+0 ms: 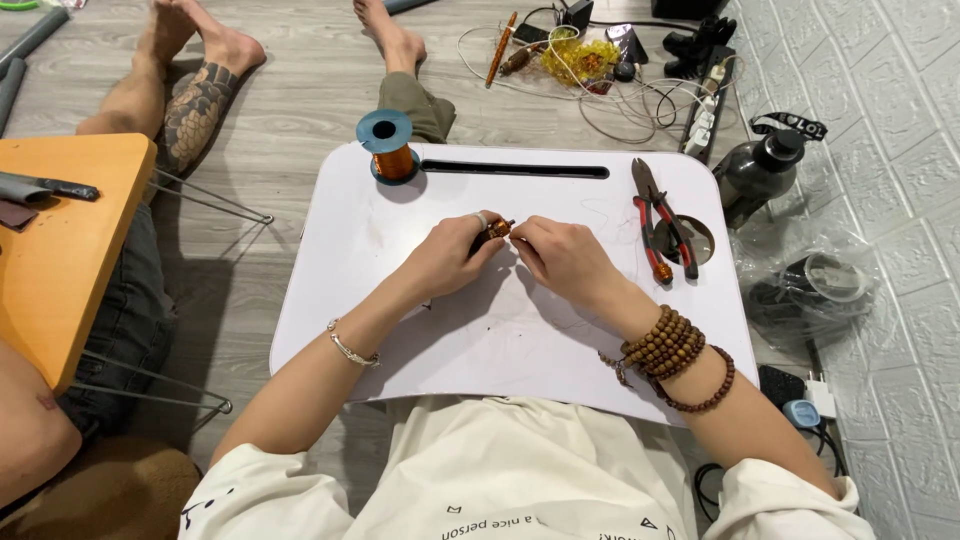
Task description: Assembling small electronic components and wires by hand on a portable desk.
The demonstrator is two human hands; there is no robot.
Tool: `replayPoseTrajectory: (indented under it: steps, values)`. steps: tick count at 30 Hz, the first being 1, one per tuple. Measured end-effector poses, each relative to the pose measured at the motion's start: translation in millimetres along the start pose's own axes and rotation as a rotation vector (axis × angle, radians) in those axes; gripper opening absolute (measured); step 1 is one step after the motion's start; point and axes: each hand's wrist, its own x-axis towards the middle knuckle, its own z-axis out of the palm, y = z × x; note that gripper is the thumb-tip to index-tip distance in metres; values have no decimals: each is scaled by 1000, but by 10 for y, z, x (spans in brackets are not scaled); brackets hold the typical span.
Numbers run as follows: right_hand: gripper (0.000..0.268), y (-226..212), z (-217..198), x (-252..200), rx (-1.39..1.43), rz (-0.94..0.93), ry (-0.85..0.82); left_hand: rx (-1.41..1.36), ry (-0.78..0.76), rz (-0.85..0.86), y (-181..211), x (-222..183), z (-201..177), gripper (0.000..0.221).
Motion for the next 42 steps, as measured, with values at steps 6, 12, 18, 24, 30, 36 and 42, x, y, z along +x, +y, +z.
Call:
replayPoseTrajectory:
  steps: [6, 12, 18, 24, 30, 36, 42]
  values:
    - [6, 28, 25, -41, -168, -132, 25, 49, -83, -37, 124, -19, 10, 33]
    - [7, 8, 2, -20, -190, -203, 52, 77, -218, -9, 83, 3, 32, 31]
    - [5, 105, 54, 10, -60, -168, 52, 121, -315, 19, 109, 16, -24, 31]
    - [4, 141, 46, -5, -22, -139, 67, 174, -323, 71, 64, 30, 3, 35]
    - [5, 42, -37, -12, -33, -167, 79, 189, -278, 133, 91, 4, 7, 39]
    - [3, -125, -130, -11, -42, -221, 52, 187, -237, 166, 51, -16, 45, 36]
    - [5, -118, -133, -14, -99, -234, 72, 167, -296, 124, 39, 11, 43, 32]
